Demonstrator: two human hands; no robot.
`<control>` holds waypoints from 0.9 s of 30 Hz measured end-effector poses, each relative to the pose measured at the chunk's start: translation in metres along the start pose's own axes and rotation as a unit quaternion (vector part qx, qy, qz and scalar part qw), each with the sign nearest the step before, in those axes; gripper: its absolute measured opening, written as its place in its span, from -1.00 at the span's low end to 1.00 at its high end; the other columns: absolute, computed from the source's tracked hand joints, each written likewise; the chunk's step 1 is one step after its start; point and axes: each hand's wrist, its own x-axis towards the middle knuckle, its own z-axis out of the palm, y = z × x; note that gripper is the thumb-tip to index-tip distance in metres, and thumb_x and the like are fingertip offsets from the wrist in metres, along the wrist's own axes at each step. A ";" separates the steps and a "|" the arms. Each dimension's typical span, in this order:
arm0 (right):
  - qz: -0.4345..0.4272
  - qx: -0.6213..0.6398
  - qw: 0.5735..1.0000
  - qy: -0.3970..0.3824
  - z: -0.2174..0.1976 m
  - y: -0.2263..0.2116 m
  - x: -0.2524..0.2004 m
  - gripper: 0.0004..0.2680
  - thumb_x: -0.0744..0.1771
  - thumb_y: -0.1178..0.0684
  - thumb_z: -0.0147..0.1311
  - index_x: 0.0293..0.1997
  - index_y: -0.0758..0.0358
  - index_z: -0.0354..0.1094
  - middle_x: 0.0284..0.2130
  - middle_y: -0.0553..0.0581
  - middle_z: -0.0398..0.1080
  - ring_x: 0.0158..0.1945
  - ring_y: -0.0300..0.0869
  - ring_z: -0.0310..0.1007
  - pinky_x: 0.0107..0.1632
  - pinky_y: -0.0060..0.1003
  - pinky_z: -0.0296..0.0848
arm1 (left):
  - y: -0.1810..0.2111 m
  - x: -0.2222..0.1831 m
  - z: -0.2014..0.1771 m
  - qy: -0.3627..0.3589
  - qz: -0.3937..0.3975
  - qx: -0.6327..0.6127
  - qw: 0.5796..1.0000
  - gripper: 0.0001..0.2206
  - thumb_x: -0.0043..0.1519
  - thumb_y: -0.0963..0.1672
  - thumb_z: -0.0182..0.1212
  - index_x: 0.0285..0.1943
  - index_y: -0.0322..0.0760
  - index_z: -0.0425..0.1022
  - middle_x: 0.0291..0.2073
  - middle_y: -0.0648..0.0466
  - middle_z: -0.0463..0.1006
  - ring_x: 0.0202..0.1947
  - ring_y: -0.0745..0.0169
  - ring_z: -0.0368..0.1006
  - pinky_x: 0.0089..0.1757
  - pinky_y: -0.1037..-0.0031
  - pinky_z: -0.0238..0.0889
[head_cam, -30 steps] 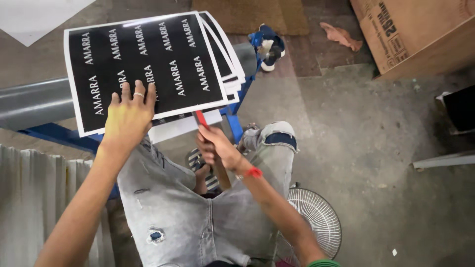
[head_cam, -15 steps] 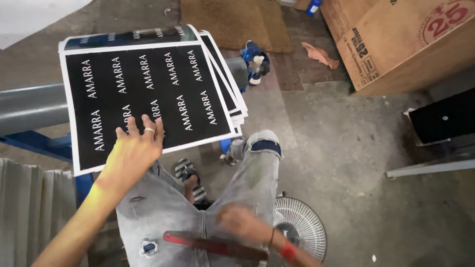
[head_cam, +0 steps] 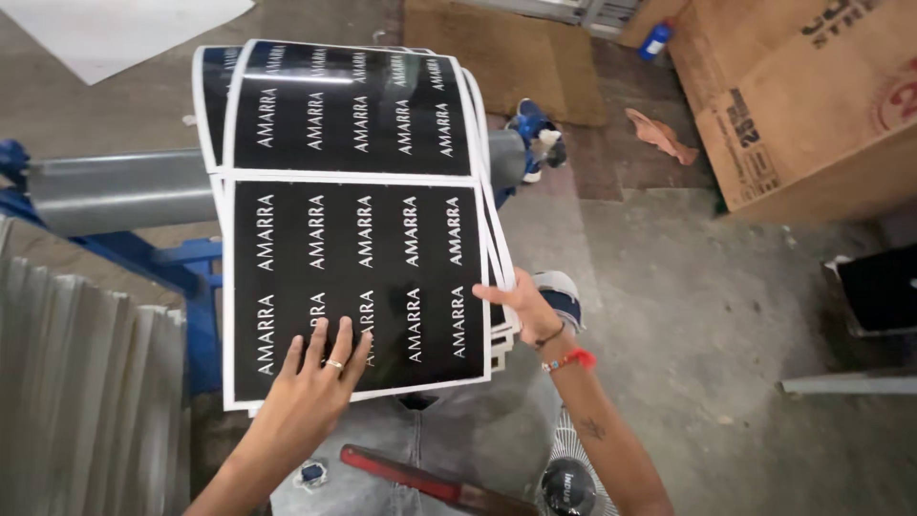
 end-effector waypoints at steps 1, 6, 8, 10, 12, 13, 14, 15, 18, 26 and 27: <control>-0.009 -0.012 1.000 0.002 0.005 0.002 -0.003 -0.67 0.30 0.19 0.26 0.17 0.44 0.35 -0.03 0.15 0.51 -0.04 -0.17 0.51 0.04 -0.18 0.50 | -0.006 -0.004 0.008 0.050 0.007 -0.097 0.994 -0.25 0.02 -0.08 0.30 0.46 -0.32 0.19 0.38 -0.27 0.21 0.33 -0.37 0.21 0.14 -0.04 0.12; -0.020 -0.043 0.999 0.011 0.018 0.006 -0.026 -0.65 0.27 0.20 0.27 0.17 0.37 0.36 -0.02 0.09 0.52 0.00 -0.26 0.53 0.09 -0.29 0.50 | -0.057 -0.020 0.053 0.275 -0.224 -0.209 0.911 -0.37 0.07 0.00 0.43 0.26 -0.38 0.33 0.31 -0.24 0.32 0.34 -0.36 0.26 0.26 -0.04 0.12; -0.012 -0.059 0.998 -0.025 0.020 0.006 -0.031 -0.65 0.28 0.21 0.27 0.19 0.41 0.37 -0.01 0.12 0.52 0.00 -0.24 0.52 0.10 -0.29 0.49 | -0.082 -0.019 0.075 0.390 -0.319 -0.279 0.818 -0.38 0.32 0.00 0.32 0.39 -0.55 0.23 0.32 -0.32 0.31 0.37 -0.29 0.27 0.30 0.04 0.14; 0.000 -0.014 1.000 -0.028 0.020 0.001 -0.029 -0.66 0.29 0.20 0.26 0.19 0.43 0.37 -0.02 0.15 0.52 0.00 -0.21 0.52 0.08 -0.26 0.49 | -0.093 -0.003 0.097 0.369 -0.375 -0.518 0.674 -0.38 0.42 0.08 0.14 0.38 -0.58 0.24 0.21 -0.29 0.37 0.25 -0.14 0.33 0.20 0.19 0.19; 0.029 0.094 0.995 -0.005 0.025 0.001 -0.025 -0.66 0.28 0.19 0.24 0.17 0.42 0.35 -0.02 0.17 0.51 -0.03 -0.16 0.54 0.04 -0.20 0.51 | -0.092 0.006 0.117 0.221 -0.416 -0.717 0.514 -0.43 0.44 0.15 -0.09 0.26 -0.43 0.41 0.04 -0.12 0.53 0.07 0.09 0.43 0.06 0.37 0.29; 0.006 0.052 0.999 -0.001 0.028 0.002 -0.023 -0.67 0.29 0.20 0.24 0.18 0.43 0.35 -0.02 0.16 0.50 -0.01 -0.17 0.53 0.05 -0.23 0.51 | -0.089 0.010 0.125 0.212 -0.391 -0.769 0.460 -0.43 0.41 0.15 -0.12 0.28 -0.36 0.40 0.06 -0.07 0.53 0.05 0.15 0.45 0.04 0.40 0.31; -0.016 0.010 1.000 0.003 0.029 0.003 -0.021 -0.67 0.30 0.22 0.23 0.18 0.44 0.35 -0.01 0.14 0.49 0.00 -0.19 0.52 0.06 -0.25 0.51 | -0.082 0.017 0.132 0.201 -0.364 -0.815 0.402 -0.44 0.38 0.16 -0.14 0.30 -0.28 0.39 0.07 -0.03 0.53 0.04 0.21 0.46 0.02 0.43 0.32; -0.035 -0.030 0.999 0.008 0.031 0.006 -0.023 -0.68 0.30 0.23 0.23 0.19 0.45 0.35 0.00 0.13 0.48 0.01 -0.21 0.51 0.07 -0.28 0.51 | -0.077 0.019 0.137 0.187 -0.339 -0.856 0.342 -0.44 0.35 0.17 -0.17 0.32 -0.21 0.37 0.08 0.01 0.53 0.02 0.27 0.48 0.00 0.46 0.33; -0.053 0.025 0.997 0.041 0.037 0.009 -0.033 -0.65 0.28 0.25 0.20 0.20 0.40 0.29 -0.02 0.17 0.49 -0.02 -0.14 0.54 0.03 -0.22 0.56 | -0.081 0.015 0.138 0.162 -0.308 -0.871 0.346 -0.38 0.42 0.18 -0.08 0.34 -0.37 0.41 0.00 -0.11 0.53 -0.12 0.17 0.45 -0.13 0.35 0.33; -0.161 0.213 0.958 0.101 0.113 0.011 -0.047 -0.65 0.33 0.15 0.12 0.25 0.44 0.23 0.00 0.25 0.48 -0.02 -0.01 0.55 0.03 -0.11 0.54 | -0.068 -0.008 0.108 0.208 -0.086 -0.973 0.050 -0.09 0.01 0.35 0.08 0.32 -0.33 0.35 0.16 -0.13 0.54 0.09 -0.11 0.51 0.05 0.07 0.40; -0.163 0.227 0.953 0.115 0.134 0.016 -0.044 -0.64 0.32 0.13 0.11 0.25 0.40 0.23 0.01 0.21 0.48 0.00 -0.05 0.55 0.05 -0.13 0.54 | -0.056 -0.007 0.108 0.243 -0.048 -0.969 0.020 -0.11 0.01 0.34 0.15 0.32 -0.29 0.35 0.21 -0.12 0.51 0.13 -0.14 0.49 0.07 0.01 0.38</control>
